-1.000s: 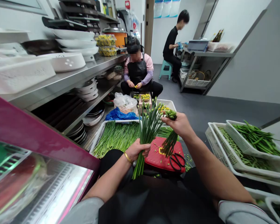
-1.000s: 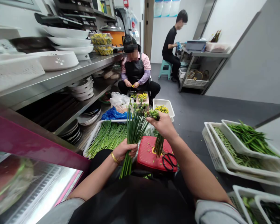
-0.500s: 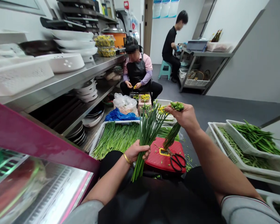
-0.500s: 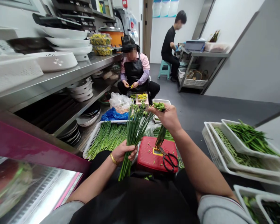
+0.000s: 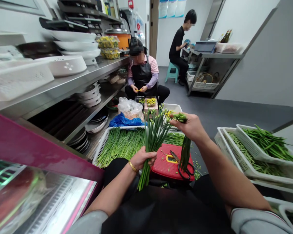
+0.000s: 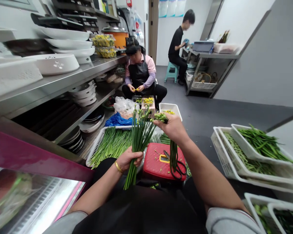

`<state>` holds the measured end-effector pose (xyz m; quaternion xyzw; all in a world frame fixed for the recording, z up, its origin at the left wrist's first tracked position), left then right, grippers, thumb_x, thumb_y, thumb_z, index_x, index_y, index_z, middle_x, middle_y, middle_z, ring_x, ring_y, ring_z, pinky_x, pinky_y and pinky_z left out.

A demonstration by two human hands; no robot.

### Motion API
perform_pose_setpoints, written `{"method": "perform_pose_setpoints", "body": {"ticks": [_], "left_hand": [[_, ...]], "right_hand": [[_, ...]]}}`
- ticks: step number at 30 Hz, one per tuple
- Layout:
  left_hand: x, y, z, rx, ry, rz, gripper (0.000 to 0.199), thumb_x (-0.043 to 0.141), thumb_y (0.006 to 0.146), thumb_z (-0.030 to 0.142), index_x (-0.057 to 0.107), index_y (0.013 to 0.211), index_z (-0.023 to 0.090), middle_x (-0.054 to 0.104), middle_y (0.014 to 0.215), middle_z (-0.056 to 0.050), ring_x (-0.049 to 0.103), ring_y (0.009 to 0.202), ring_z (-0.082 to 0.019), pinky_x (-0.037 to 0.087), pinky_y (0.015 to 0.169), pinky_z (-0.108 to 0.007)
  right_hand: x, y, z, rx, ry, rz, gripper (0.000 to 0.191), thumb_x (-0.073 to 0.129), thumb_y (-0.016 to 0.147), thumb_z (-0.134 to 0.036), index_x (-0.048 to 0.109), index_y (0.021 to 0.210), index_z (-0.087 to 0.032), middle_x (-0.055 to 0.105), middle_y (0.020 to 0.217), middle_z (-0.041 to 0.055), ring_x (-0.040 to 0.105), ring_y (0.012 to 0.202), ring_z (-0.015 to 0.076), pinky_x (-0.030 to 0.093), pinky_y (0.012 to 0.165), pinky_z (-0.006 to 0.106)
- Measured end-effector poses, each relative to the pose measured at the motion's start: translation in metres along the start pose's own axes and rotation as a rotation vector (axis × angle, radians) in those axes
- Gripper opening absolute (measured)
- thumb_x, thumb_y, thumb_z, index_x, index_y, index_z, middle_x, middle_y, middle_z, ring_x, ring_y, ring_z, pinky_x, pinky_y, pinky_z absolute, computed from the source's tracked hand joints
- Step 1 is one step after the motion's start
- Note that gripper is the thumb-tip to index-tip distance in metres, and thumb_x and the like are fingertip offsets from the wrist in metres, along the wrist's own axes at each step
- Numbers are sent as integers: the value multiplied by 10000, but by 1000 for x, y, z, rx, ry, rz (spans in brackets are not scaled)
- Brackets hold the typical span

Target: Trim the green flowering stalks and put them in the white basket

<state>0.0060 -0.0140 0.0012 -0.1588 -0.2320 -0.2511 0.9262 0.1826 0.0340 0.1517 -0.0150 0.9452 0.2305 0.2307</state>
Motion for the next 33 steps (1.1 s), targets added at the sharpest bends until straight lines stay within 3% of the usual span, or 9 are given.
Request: {"method": "perform_pose_setpoints", "body": {"ticks": [4, 7, 14, 17, 21, 26, 29, 33], "left_hand": [[3, -2, 0, -11, 25, -35, 436, 817, 575, 421, 510, 679, 130, 496, 445, 50, 379, 329, -43, 288, 360, -195], [3, -4, 3, 10, 59, -30, 457, 815, 569, 448, 525, 724, 130, 507, 452, 51, 397, 332, -54, 299, 364, -198], [2, -4, 5, 79, 165, -4, 450, 785, 607, 489, 492, 626, 147, 462, 425, 57, 382, 351, -49, 296, 387, -203], [2, -3, 5, 123, 232, 25, 457, 758, 639, 516, 492, 590, 147, 439, 406, 56, 366, 357, -47, 284, 398, -205], [3, -3, 6, 130, 285, 34, 453, 750, 654, 512, 492, 569, 149, 435, 407, 53, 366, 369, -48, 262, 404, -203], [3, -5, 5, 133, 266, 33, 440, 752, 658, 500, 501, 584, 146, 443, 415, 49, 369, 369, -49, 260, 408, -205], [2, -5, 4, 133, 242, 33, 457, 753, 645, 520, 492, 581, 150, 443, 413, 50, 372, 365, -52, 270, 403, -206], [4, -6, 4, 114, 269, -6, 485, 734, 656, 549, 484, 556, 146, 451, 420, 40, 387, 376, -52, 280, 409, -205]], "right_hand": [[4, 10, 14, 22, 44, -37, 276, 685, 678, -428, 672, 652, -154, 599, 601, 16, 496, 575, 131, 400, 563, 268], [-3, 11, 18, 28, 16, 55, 263, 694, 672, -413, 658, 633, -155, 554, 562, -4, 464, 550, 114, 378, 541, 254], [-18, 6, 1, 6, -19, 186, 263, 662, 695, -420, 679, 750, -163, 553, 596, -4, 451, 552, 114, 363, 546, 255], [-21, -4, -3, 30, -22, 239, 275, 661, 713, -442, 651, 717, -167, 566, 620, 8, 465, 572, 118, 373, 561, 255], [-7, -7, 5, 38, -28, 105, 327, 712, 658, -483, 647, 711, -167, 574, 637, 9, 471, 582, 125, 381, 576, 264], [7, -5, 19, 49, 52, -60, 304, 671, 701, -462, 624, 627, -170, 546, 579, 4, 492, 576, 136, 397, 573, 271], [3, -5, 18, 62, 75, -72, 267, 665, 704, -425, 651, 645, -165, 598, 608, 19, 529, 593, 143, 420, 598, 279], [-9, 0, 10, 48, 27, 14, 279, 665, 688, -426, 652, 624, -155, 594, 574, 16, 519, 546, 129, 414, 555, 269]]}}
Point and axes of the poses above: each hand's wrist, its own y-axis towards the middle knuckle, its own x-axis out of the palm, z = x × y, the point moved 4 cm from there along y, towards the middle knuckle
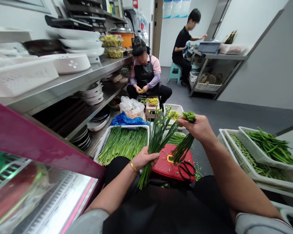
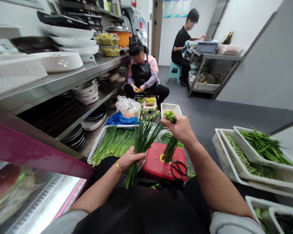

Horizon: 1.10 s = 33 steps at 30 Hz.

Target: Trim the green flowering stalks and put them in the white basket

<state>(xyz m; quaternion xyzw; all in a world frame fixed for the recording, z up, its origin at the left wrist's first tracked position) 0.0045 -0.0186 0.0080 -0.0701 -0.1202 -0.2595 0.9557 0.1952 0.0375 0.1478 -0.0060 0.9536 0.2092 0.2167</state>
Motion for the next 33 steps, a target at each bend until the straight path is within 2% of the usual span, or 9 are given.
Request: {"method": "perform_pose_setpoints", "body": {"ticks": [5, 8, 11, 15, 18, 20, 26, 29, 33], "left_hand": [[2, -3, 2, -15, -19, -12, 485, 737, 642, 562, 481, 608, 152, 439, 432, 60, 376, 376, -47, 276, 411, -202], [1, -3, 2, -12, -17, 45, 480, 738, 639, 559, 469, 639, 161, 410, 425, 81, 342, 362, -40, 251, 401, -202], [-2, 0, 0, -7, 38, 104, 495, 718, 647, 581, 443, 621, 170, 401, 423, 83, 326, 359, -39, 230, 396, -206], [-1, 2, -1, 4, 107, 144, 511, 699, 650, 609, 429, 620, 177, 397, 438, 85, 324, 379, -41, 240, 413, -208], [1, 3, -2, 11, 153, 155, 496, 713, 636, 604, 485, 670, 165, 411, 450, 89, 333, 398, -47, 253, 430, -205], [3, 3, -2, 11, 156, 153, 491, 726, 626, 597, 547, 730, 151, 423, 459, 87, 350, 414, -54, 270, 447, -205], [4, 0, -1, 15, 129, 122, 561, 740, 644, 564, 660, 957, 105, 487, 493, 57, 407, 448, -74, 324, 489, -214], [3, -2, 1, 21, 128, 138, 554, 741, 646, 557, 660, 945, 98, 447, 457, 72, 352, 402, -54, 294, 445, -203], [4, -4, 3, 16, 131, 113, 587, 679, 657, 645, 632, 878, 103, 421, 439, 79, 350, 384, -54, 287, 423, -202]], "right_hand": [[-10, 11, -9, -30, -39, 43, 286, 674, 678, -425, 687, 712, -141, 613, 597, 15, 535, 542, 126, 435, 534, 262], [-19, 10, -18, -47, -52, 111, 289, 699, 681, -391, 709, 836, -147, 620, 611, 9, 552, 547, 124, 449, 534, 253], [-22, -2, -27, -69, -60, 172, 257, 702, 708, -379, 713, 831, -154, 644, 644, 27, 562, 554, 124, 454, 532, 249], [8, -23, -25, -84, -92, -18, 301, 709, 708, -422, 721, 850, -157, 667, 670, 31, 570, 565, 135, 459, 548, 256], [29, -29, -10, -65, -129, -62, 294, 669, 734, -431, 711, 815, -151, 663, 658, 32, 574, 578, 142, 455, 576, 262], [33, -27, 0, -52, -142, -68, 291, 639, 748, -436, 694, 729, -150, 661, 653, 40, 573, 586, 148, 448, 580, 267], [-2, -9, -3, -33, -101, 80, 292, 668, 694, -450, 678, 671, -159, 618, 592, 20, 519, 536, 133, 414, 522, 255], [-15, -1, -9, -54, -141, 82, 275, 691, 670, -435, 681, 668, -160, 632, 607, 19, 527, 547, 132, 414, 524, 251], [-18, 5, -4, -96, -211, 83, 283, 675, 688, -437, 675, 650, -157, 636, 607, 21, 543, 559, 136, 416, 527, 248]]}}
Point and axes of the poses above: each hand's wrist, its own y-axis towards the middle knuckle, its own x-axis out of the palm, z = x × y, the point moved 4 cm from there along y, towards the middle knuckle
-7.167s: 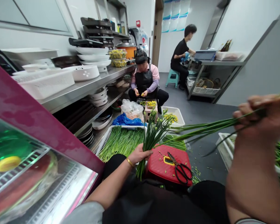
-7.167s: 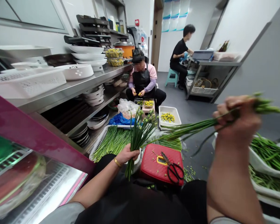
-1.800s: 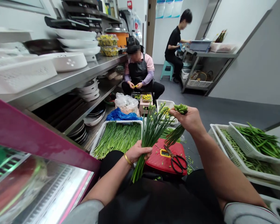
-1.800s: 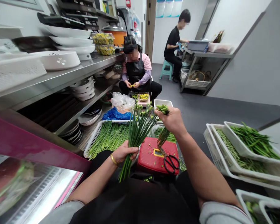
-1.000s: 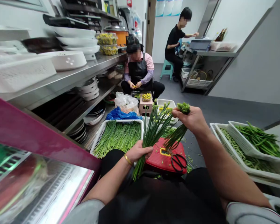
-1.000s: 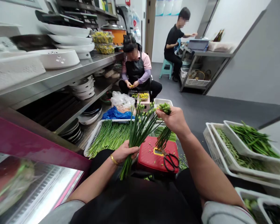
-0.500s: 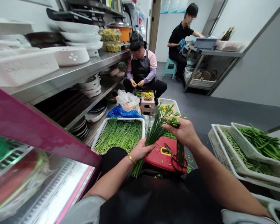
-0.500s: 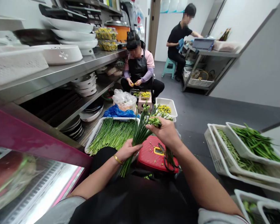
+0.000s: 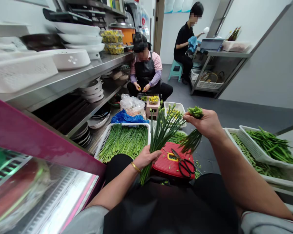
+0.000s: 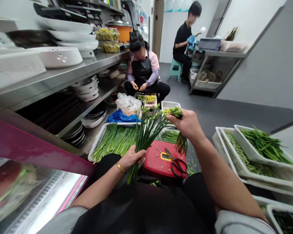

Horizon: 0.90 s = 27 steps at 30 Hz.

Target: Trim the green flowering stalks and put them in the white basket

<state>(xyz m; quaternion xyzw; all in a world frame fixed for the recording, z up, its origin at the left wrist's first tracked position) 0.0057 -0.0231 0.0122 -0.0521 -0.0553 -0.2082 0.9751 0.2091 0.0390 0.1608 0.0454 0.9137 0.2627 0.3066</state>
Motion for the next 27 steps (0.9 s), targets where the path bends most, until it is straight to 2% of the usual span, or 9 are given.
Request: {"method": "perform_pose_setpoints", "body": {"ticks": [3, 6, 8, 11, 14, 18, 21, 24, 27], "left_hand": [[0, 0, 0, 10, 41, -3, 581, 634, 664, 692, 598, 762, 121, 398, 431, 79, 333, 380, -51, 258, 412, -203], [-3, 1, -2, 16, 100, 56, 541, 639, 670, 679, 567, 681, 143, 385, 423, 76, 329, 396, -55, 257, 424, -207], [-4, 3, -4, 17, 129, 103, 514, 648, 678, 658, 567, 671, 150, 387, 427, 73, 350, 419, -65, 283, 448, -212], [-4, 5, -8, 30, 160, 142, 491, 668, 669, 633, 581, 678, 150, 431, 461, 54, 406, 478, -88, 337, 502, -223], [-1, 5, -6, 73, 178, 176, 491, 679, 652, 624, 604, 695, 141, 539, 554, 8, 488, 585, -126, 399, 579, -244], [1, 4, 1, 115, 161, 214, 479, 704, 637, 592, 661, 774, 135, 652, 733, -45, 563, 743, -175, 450, 701, -277], [2, 3, 1, 78, 117, 191, 478, 717, 628, 585, 652, 760, 130, 601, 626, -14, 530, 620, -137, 433, 619, -256], [1, 2, -2, -7, 75, 136, 499, 723, 617, 602, 623, 749, 131, 467, 476, 54, 391, 450, -77, 336, 476, -220], [2, 1, -1, 4, 49, 109, 526, 750, 602, 583, 651, 846, 128, 495, 504, 50, 414, 468, -76, 341, 484, -214]], "right_hand": [[-1, -2, 0, -18, -11, 9, 256, 683, 694, -411, 704, 741, -159, 663, 653, 25, 575, 586, 145, 441, 550, 254], [-12, -11, -13, -42, -9, 130, 247, 673, 734, -377, 708, 863, -169, 684, 721, 28, 593, 622, 142, 467, 599, 260], [-17, -18, -24, -54, 0, 183, 220, 646, 773, -371, 701, 851, -172, 687, 742, 34, 593, 633, 140, 469, 610, 259], [-6, -24, -32, -54, -28, 41, 256, 637, 780, -421, 683, 759, -170, 666, 689, 37, 564, 594, 139, 441, 573, 256], [15, -24, -25, -16, -141, -120, 352, 654, 743, -510, 613, 644, -175, 598, 586, 24, 491, 535, 129, 384, 529, 252], [32, -23, -13, 22, -148, -142, 352, 630, 752, -488, 538, 598, -186, 545, 563, 11, 451, 542, 122, 355, 535, 249], [35, -22, -10, 31, -40, -156, 327, 612, 753, -464, 546, 604, -180, 535, 572, 8, 454, 558, 122, 366, 549, 254], [30, -17, -8, 60, 99, -201, 341, 635, 716, -495, 596, 643, -165, 564, 604, 17, 487, 577, 130, 399, 559, 267], [17, -8, -7, 81, 145, -157, 331, 670, 680, -484, 626, 661, -157, 590, 619, 20, 514, 578, 134, 424, 566, 276]]}}
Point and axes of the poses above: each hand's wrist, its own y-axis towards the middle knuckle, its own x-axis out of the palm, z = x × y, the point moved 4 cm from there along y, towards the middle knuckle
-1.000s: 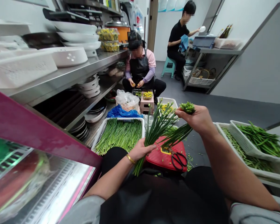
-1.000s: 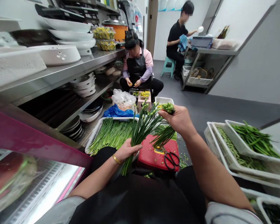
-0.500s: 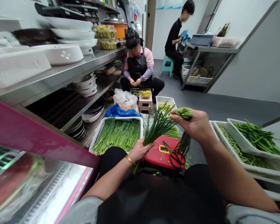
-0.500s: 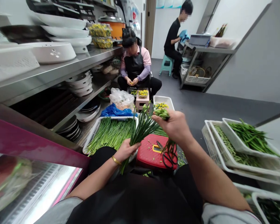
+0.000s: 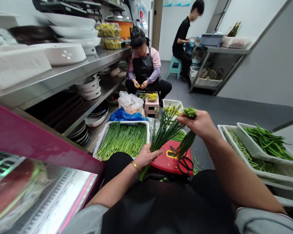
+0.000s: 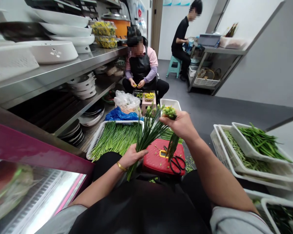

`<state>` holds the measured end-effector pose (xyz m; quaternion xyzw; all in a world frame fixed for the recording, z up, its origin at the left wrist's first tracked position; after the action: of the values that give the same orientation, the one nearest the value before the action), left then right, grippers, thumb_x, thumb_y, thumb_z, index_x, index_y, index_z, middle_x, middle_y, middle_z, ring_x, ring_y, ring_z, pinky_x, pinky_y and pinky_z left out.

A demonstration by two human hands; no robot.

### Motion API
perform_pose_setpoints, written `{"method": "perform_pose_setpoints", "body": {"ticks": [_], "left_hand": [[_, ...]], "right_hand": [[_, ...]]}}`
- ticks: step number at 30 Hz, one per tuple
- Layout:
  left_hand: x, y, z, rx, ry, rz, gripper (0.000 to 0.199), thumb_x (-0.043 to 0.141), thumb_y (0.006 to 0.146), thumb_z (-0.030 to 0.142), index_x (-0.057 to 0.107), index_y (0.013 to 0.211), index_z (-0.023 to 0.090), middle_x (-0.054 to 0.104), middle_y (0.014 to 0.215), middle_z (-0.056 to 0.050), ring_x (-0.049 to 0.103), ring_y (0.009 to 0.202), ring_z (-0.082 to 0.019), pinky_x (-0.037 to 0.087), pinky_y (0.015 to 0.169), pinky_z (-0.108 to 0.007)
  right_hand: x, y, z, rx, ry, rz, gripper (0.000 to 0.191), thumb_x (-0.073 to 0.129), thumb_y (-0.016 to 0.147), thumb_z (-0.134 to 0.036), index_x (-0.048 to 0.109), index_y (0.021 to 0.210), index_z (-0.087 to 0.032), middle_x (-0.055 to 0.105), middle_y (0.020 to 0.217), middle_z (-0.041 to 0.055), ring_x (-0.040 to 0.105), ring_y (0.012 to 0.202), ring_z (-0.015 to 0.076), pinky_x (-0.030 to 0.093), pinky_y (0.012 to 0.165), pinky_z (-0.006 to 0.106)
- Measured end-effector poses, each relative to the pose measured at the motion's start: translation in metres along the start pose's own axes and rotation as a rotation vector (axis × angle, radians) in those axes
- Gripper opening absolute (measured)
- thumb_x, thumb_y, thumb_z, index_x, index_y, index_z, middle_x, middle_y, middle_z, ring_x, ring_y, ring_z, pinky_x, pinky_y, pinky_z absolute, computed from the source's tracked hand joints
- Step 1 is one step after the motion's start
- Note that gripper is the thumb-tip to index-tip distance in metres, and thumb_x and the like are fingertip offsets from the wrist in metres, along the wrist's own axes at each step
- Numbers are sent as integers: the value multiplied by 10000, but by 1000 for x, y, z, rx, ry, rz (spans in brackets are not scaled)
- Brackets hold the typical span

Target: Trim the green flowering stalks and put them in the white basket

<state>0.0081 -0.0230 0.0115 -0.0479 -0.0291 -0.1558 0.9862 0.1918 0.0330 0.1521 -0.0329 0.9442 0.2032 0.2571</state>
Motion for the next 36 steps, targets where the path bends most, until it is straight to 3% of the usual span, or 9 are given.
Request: {"method": "perform_pose_setpoints", "body": {"ticks": [3, 7, 11, 14, 19, 24, 28, 36], "left_hand": [[2, -1, 0, 3, -24, -27, 585, 761, 607, 564, 664, 977, 120, 535, 543, 37, 470, 505, -90, 376, 514, -219], [4, -2, -8, -38, -58, -94, 648, 714, 657, 591, 635, 1058, 89, 458, 466, 74, 389, 416, -64, 322, 453, -209], [2, -1, -13, -39, -46, -82, 624, 683, 670, 622, 630, 960, 72, 404, 433, 90, 324, 387, -50, 254, 419, -205], [1, -1, -12, -49, -16, -50, 540, 697, 663, 607, 628, 837, 101, 407, 437, 82, 320, 397, -50, 247, 421, -207], [4, 0, -9, -26, 19, -4, 495, 711, 644, 598, 627, 773, 128, 435, 463, 69, 326, 420, -57, 273, 441, -213], [3, 1, -8, -7, 36, 40, 499, 747, 589, 595, 613, 719, 133, 474, 495, 45, 405, 488, -85, 334, 492, -224], [2, 0, -9, -22, 7, 18, 481, 753, 609, 570, 634, 775, 134, 472, 473, 48, 439, 488, -96, 349, 496, -221], [8, -1, -7, -67, 2, -87, 538, 707, 640, 621, 644, 860, 133, 404, 418, 86, 297, 371, -51, 235, 404, -207]], "right_hand": [[-11, 6, -3, -2, -43, 33, 293, 684, 668, -444, 640, 656, -154, 591, 609, 17, 517, 573, 132, 418, 557, 270], [-16, 11, -7, -21, -87, -12, 286, 687, 663, -439, 658, 665, -154, 593, 603, 18, 509, 563, 125, 403, 538, 261], [-29, 4, -14, -47, -106, 140, 296, 695, 696, -427, 701, 842, -169, 613, 656, 19, 521, 585, 126, 400, 533, 255], [-35, -7, -17, -77, -152, 230, 286, 661, 751, -467, 681, 746, -181, 579, 621, 15, 511, 581, 129, 384, 526, 259], [-12, -13, -6, -59, -265, 43, 405, 667, 730, -539, 595, 568, -175, 512, 514, 0, 466, 536, 121, 343, 499, 255], [7, -14, 1, -78, -171, 33, 361, 621, 769, -515, 678, 728, -161, 637, 638, 37, 550, 606, 148, 417, 568, 259], [6, -15, 11, -32, -184, 46, 333, 635, 759, -486, 682, 702, -161, 640, 621, 37, 566, 614, 159, 423, 570, 260], [5, -4, 26, 32, -39, -1, 357, 693, 661, -508, 688, 713, -155, 654, 654, 31, 583, 617, 169, 463, 602, 293]]}}
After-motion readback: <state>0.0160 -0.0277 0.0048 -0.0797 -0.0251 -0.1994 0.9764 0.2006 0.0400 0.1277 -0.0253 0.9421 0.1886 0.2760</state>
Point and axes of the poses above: each hand's wrist, its own y-axis towards the middle knuckle, its own x-axis out of the palm, z = x × y, the point moved 4 cm from there along y, towards the middle knuckle
